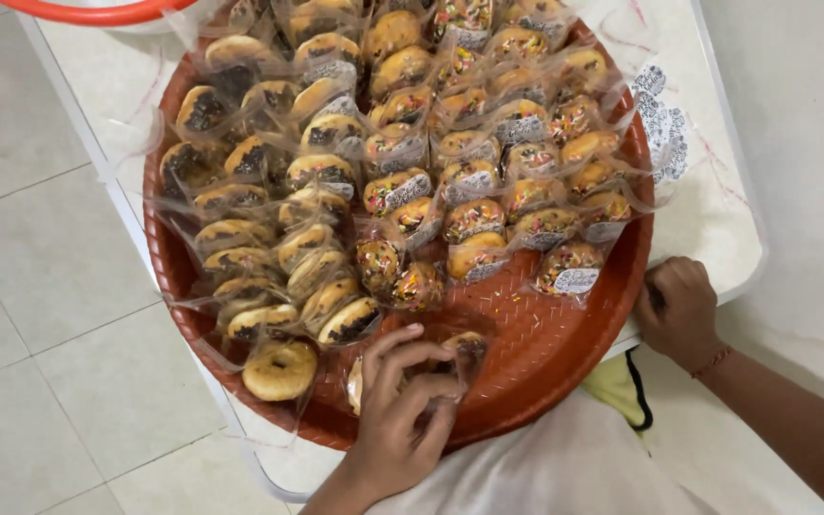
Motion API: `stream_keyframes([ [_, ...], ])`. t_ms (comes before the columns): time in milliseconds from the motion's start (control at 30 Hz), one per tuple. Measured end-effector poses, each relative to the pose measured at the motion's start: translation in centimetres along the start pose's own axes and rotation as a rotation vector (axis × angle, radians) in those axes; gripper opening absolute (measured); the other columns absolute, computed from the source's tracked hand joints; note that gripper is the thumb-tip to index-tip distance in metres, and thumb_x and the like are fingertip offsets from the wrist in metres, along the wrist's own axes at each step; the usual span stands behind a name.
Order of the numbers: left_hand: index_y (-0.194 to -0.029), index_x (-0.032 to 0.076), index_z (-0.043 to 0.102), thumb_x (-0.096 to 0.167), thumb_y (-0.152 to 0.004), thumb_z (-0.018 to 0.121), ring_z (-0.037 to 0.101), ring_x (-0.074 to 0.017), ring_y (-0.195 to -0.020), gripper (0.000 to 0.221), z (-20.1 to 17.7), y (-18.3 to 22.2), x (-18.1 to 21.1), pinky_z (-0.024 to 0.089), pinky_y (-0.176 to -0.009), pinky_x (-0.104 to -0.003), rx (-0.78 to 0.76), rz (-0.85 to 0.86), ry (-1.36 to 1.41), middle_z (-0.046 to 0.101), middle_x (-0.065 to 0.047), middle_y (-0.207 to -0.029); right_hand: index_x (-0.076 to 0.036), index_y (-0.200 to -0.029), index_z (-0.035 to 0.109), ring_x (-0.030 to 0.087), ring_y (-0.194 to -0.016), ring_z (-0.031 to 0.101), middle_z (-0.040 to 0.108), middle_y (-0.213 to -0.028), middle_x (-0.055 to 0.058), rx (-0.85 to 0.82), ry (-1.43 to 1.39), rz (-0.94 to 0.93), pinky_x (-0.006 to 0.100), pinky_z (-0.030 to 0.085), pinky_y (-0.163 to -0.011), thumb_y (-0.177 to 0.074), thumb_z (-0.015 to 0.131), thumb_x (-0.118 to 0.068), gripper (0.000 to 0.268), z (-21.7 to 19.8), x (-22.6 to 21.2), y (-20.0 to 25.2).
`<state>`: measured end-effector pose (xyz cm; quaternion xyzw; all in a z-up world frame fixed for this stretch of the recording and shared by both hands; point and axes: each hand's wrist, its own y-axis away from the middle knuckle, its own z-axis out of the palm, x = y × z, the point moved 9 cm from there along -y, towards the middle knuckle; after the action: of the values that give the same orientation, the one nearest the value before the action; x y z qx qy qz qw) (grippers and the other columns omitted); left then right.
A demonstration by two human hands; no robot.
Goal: Applying labels to individually wrapped donuts and arranging them on a large tray
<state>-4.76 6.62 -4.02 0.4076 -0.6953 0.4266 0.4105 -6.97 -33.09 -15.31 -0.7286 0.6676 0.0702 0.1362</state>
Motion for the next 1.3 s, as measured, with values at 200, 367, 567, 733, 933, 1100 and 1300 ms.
stream_keyframes([
  [200, -0.096, 0.011, 0.067, 0.010, -0.094, 0.061, 0.058, -0.0355, -0.120, 0.006, -0.9, -0.9, 0.2, 0.048, -0.103, -0.051, 0.061, -0.034, 0.008, 0.067, -0.008, -0.111, -0.003, -0.079, 0.051, 0.033, -0.074, 0.050, 0.054, -0.079, 0.014, 0.012, -0.027, -0.014, 0.046, 0.040, -0.075, -0.091, 0.058, -0.001, 0.014, -0.5, -0.6, -0.3],
  [367, -0.095, 0.009, 0.068, 0.006, -0.093, 0.061, 0.063, -0.0318, -0.110, 0.007, -0.6, -1.5, 0.5, 0.052, -0.100, -0.047, 0.091, -0.012, -0.077, 0.069, -0.008, -0.105, -0.004, -0.076, 0.050, 0.030, -0.071, 0.047, 0.051, -0.076, 0.012, 0.069, -0.053, -0.039, 0.043, 0.039, -0.073, -0.095, 0.061, -0.005, 0.023, -1.2, -1.7, -0.5],
  [567, -0.096, 0.005, 0.068, 0.004, -0.092, 0.062, 0.066, -0.0329, -0.103, 0.007, -0.2, -1.5, 1.4, 0.056, -0.094, -0.046, 0.127, 0.086, -0.246, 0.070, -0.011, -0.102, -0.006, -0.068, 0.045, 0.027, -0.068, 0.046, 0.050, -0.069, 0.010, 0.068, -0.056, -0.074, 0.042, 0.037, -0.071, -0.085, 0.061, 0.004, 0.025, -1.5, -2.8, -1.1],
  [733, -0.099, 0.002, 0.068, 0.006, -0.093, 0.062, 0.067, -0.0349, -0.098, 0.009, -0.2, -1.7, 2.1, 0.058, -0.094, -0.047, 0.188, 0.145, -0.396, 0.069, -0.014, -0.102, -0.008, -0.068, 0.045, 0.026, -0.064, 0.040, 0.047, -0.065, 0.009, 0.047, -0.070, -0.152, 0.042, 0.031, -0.066, -0.086, 0.059, 0.001, 0.025, -2.0, -3.9, -2.0],
  [933, -0.097, 0.006, 0.071, 0.008, -0.088, 0.068, 0.067, -0.0365, -0.101, 0.010, -0.3, -0.5, 1.2, 0.057, -0.087, -0.046, 0.288, 0.064, -0.634, 0.067, -0.013, -0.099, -0.007, -0.055, 0.040, 0.020, -0.049, 0.029, 0.032, -0.052, 0.004, 0.074, -0.388, -0.117, 0.037, 0.025, -0.051, -0.095, 0.058, -0.011, 0.044, -8.2, -6.0, -6.6],
  [1100, -0.097, 0.006, 0.068, 0.009, -0.087, 0.067, 0.065, -0.0352, -0.095, 0.010, -0.3, -0.8, 1.9, 0.056, -0.086, -0.044, 0.295, 0.133, -0.644, 0.067, -0.012, -0.100, -0.011, -0.075, 0.063, 0.023, -0.072, 0.067, 0.070, -0.076, 0.006, 0.293, -0.611, -0.641, 0.040, 0.053, -0.066, -0.092, 0.063, -0.013, 0.017, -12.1, -13.5, -12.1],
  [1300, -0.091, 0.007, 0.067, 0.011, -0.087, 0.068, 0.065, -0.0337, -0.090, 0.006, -0.5, -0.7, 1.9, 0.057, -0.082, -0.045, 0.345, 0.087, -0.730, 0.066, -0.013, -0.094, -0.006, -0.075, 0.056, 0.020, -0.061, 0.043, 0.051, -0.070, 0.007, -0.196, -0.710, -1.152, 0.032, 0.035, -0.057, -0.101, 0.070, -0.010, 0.030, -7.4, -27.0, -10.7],
])
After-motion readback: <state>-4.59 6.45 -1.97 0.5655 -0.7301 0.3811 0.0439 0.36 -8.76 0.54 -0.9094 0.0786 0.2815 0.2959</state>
